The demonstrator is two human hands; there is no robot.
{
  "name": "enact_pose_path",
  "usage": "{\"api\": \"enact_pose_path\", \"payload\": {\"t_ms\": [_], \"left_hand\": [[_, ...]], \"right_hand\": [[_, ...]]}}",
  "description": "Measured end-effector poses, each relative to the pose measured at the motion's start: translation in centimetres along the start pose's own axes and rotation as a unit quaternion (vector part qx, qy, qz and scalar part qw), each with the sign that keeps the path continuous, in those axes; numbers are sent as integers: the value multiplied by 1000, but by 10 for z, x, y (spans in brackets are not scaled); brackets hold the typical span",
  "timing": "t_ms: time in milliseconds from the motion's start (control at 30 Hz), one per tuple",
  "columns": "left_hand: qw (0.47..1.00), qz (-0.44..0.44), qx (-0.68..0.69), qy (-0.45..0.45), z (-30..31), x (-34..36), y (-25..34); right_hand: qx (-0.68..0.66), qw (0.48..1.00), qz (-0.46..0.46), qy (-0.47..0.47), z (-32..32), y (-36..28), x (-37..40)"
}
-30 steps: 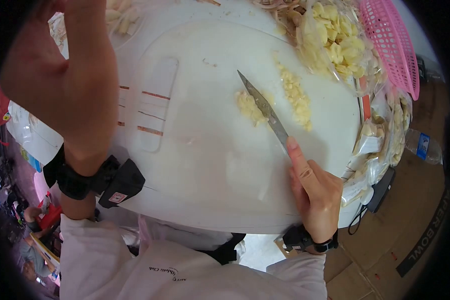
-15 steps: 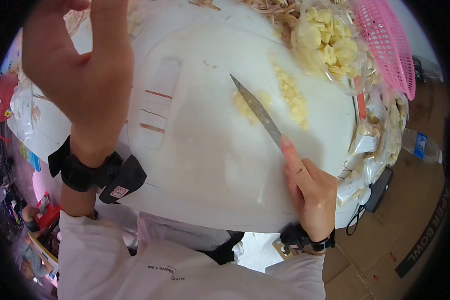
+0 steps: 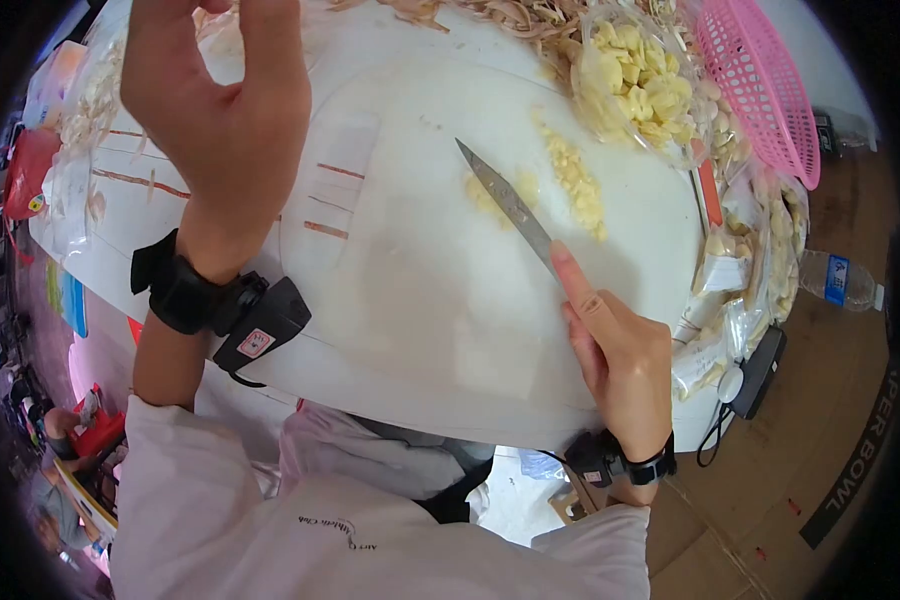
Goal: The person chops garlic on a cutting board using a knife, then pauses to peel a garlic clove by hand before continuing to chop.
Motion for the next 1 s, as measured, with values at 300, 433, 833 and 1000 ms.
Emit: {"api": "enact_pose_path", "payload": {"t_ms": [300,433,833,1000], "left_hand": [[999,49,9,-7,-2,-8,12],[967,139,212,33,-35,17,-68],[996,53,36,61,-8,-5,17],[997,48,39,53,-11,-5,16]], "right_hand": [[-40,994,62,79,2,9,3],[-25,994,63,91,0,8,4],[83,995,25,45,-1,-7,4],[35,998,27,48,-2,1,3]]}}
Point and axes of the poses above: each hand's wrist, its own x-axis away from the middle knuckle, its own z-axis out of the back of the hand, y = z × x, the point moved 6 cm from there along -x, towards the middle knuckle, and after that the axes turned 9 degrees about -y, right-handed, at the moved point
